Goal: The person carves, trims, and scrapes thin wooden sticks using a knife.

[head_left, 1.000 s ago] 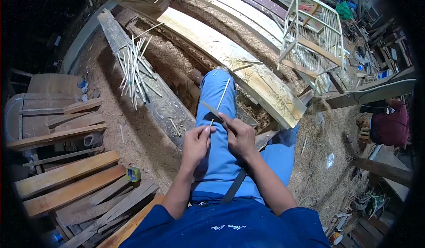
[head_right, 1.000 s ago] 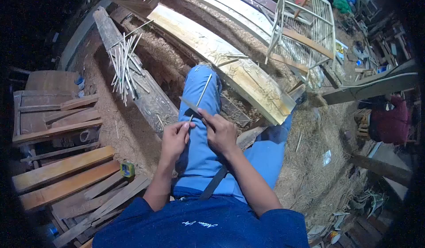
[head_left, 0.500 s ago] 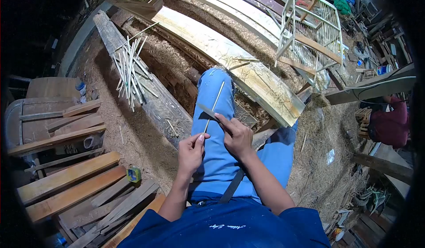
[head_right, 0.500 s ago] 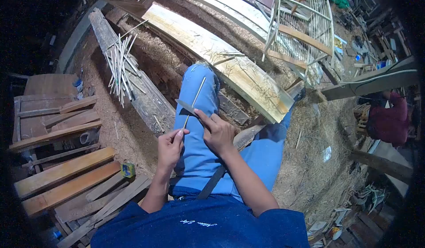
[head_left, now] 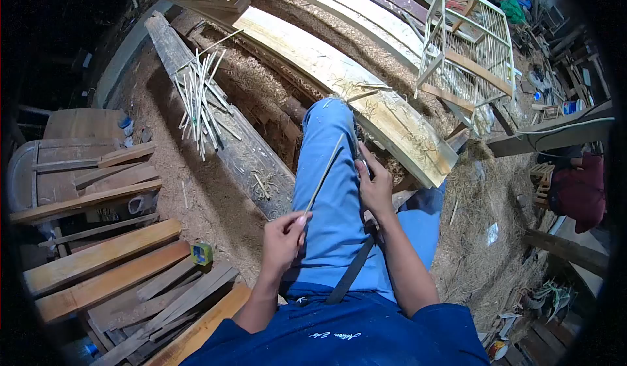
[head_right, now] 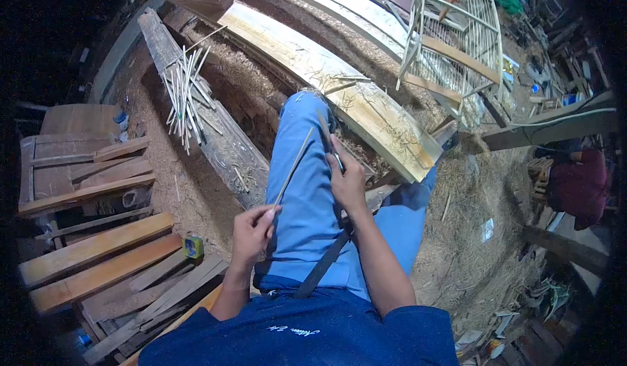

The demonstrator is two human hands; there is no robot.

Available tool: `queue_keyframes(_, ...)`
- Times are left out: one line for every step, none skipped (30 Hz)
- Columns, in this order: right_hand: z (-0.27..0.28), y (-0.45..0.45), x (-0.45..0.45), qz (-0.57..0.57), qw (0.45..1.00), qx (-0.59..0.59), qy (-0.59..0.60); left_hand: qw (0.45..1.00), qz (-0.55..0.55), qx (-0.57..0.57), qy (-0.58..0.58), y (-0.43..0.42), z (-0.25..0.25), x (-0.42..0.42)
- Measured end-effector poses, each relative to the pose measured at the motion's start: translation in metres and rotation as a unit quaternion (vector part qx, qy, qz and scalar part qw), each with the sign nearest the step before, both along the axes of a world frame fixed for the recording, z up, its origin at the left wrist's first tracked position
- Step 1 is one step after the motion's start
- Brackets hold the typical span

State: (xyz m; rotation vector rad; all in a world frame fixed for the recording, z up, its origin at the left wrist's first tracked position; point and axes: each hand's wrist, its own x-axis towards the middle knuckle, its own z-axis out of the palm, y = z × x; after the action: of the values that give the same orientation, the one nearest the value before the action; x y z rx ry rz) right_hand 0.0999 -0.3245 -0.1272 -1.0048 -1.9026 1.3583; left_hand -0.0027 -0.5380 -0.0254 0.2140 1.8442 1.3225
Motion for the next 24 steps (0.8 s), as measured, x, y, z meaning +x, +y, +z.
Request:
queue_keyframes(0.007,0.001,0.003,-0.003,1.0,-0.011,0.009,1.0,-0.004,-0.002,-0.001,0.01,-0.001,-0.006)
queue_keyframes(0.013,0.001,0.006,0.002,0.999,-0.042,0.014,1.0,-0.011,-0.004,-0.003,0.019,-0.002,-0.011)
queue_keyframes(0.026,0.001,0.01,0.0,0.999,-0.04,0.012,1.0,-0.019,-0.007,-0.005,0.027,-0.003,-0.014)
queue_keyframes(0.04,0.001,0.014,0.037,0.995,-0.095,-0.005,1.0,-0.012,0.009,-0.01,0.034,-0.006,-0.016)
queue_keyframes(0.047,0.0,0.017,0.074,0.985,-0.152,-0.023,1.0,-0.016,0.011,-0.012,0.04,-0.006,-0.018)
queue_keyframes(0.044,-0.004,0.015,0.084,0.996,0.013,0.025,1.0,-0.017,0.023,-0.011,0.047,-0.006,-0.019)
queue_keyframes(0.045,-0.009,0.021,0.102,0.995,0.006,-0.002,0.999,-0.017,0.033,-0.01,0.051,-0.006,-0.019)
queue_keyframes(0.041,-0.013,0.021,0.112,0.994,0.01,-0.003,0.999,-0.026,0.036,-0.013,0.053,-0.012,-0.021)
queue_keyframes(0.039,-0.016,0.02,0.122,0.992,0.012,-0.004,0.999,-0.029,0.035,-0.014,0.056,-0.01,-0.021)
queue_keyframes(0.039,-0.017,0.021,0.14,0.989,0.028,-0.035,0.999,-0.032,0.029,-0.022,0.061,-0.008,-0.021)
queue_keyframes(0.037,-0.019,0.019,0.139,0.989,0.028,-0.036,0.999,-0.034,0.024,-0.03,0.064,-0.006,-0.021)
queue_keyframes(0.034,-0.021,0.017,0.126,0.991,0.037,-0.013,0.999,-0.033,0.023,-0.03,0.065,-0.007,-0.022)
queue_keyframes(0.032,-0.023,0.015,0.114,0.992,0.047,0.011,0.998,-0.037,0.023,-0.036,0.065,-0.008,-0.022)
queue_keyframes(0.031,-0.026,0.016,0.115,0.992,0.046,0.011,0.998,-0.042,0.022,-0.041,0.065,-0.009,-0.023)
queue_keyframes(0.031,-0.029,0.017,0.124,0.991,0.047,0.015,0.998,-0.04,0.022,-0.042,0.064,-0.013,-0.023)
queue_keyframes(0.032,-0.031,0.017,0.131,0.99,0.047,0.019,0.999,-0.033,0.027,-0.027,0.064,-0.02,-0.023)
queue_keyframes(0.031,-0.032,0.017,0.132,0.99,0.047,0.019,0.999,-0.026,0.033,-0.012,0.064,-0.025,-0.022)
queue_keyframes(0.03,-0.033,0.016,0.126,0.991,0.047,0.007,0.999,-0.026,0.032,-0.013,0.064,-0.029,-0.021)
queue_keyframes(0.029,-0.035,0.016,0.12,0.992,0.047,-0.005,0.999,-0.014,0.044,-0.007,0.064,-0.032,-0.019)
queue_keyframes(0.029,-0.037,0.016,0.12,0.992,0.046,-0.006,0.998,-0.001,0.055,-0.001,0.064,-0.034,-0.018)
queue_keyframes(0.029,-0.039,0.015,0.105,0.992,0.063,-0.02,0.999,-0.001,0.054,-0.002,0.062,-0.035,-0.018)
queue_keyframes(0.03,-0.04,0.014,0.091,0.992,0.081,-0.034,0.998,-0.001,0.062,-0.009,0.057,-0.035,-0.017)
queue_keyframes(0.03,-0.04,0.013,0.091,0.992,0.081,-0.034,0.997,-0.001,0.07,-0.015,0.052,-0.035,-0.017)
queue_keyframes(0.03,-0.04,0.011,0.077,0.993,0.085,-0.027,0.997,-0.001,0.07,-0.015,0.047,-0.034,-0.015)
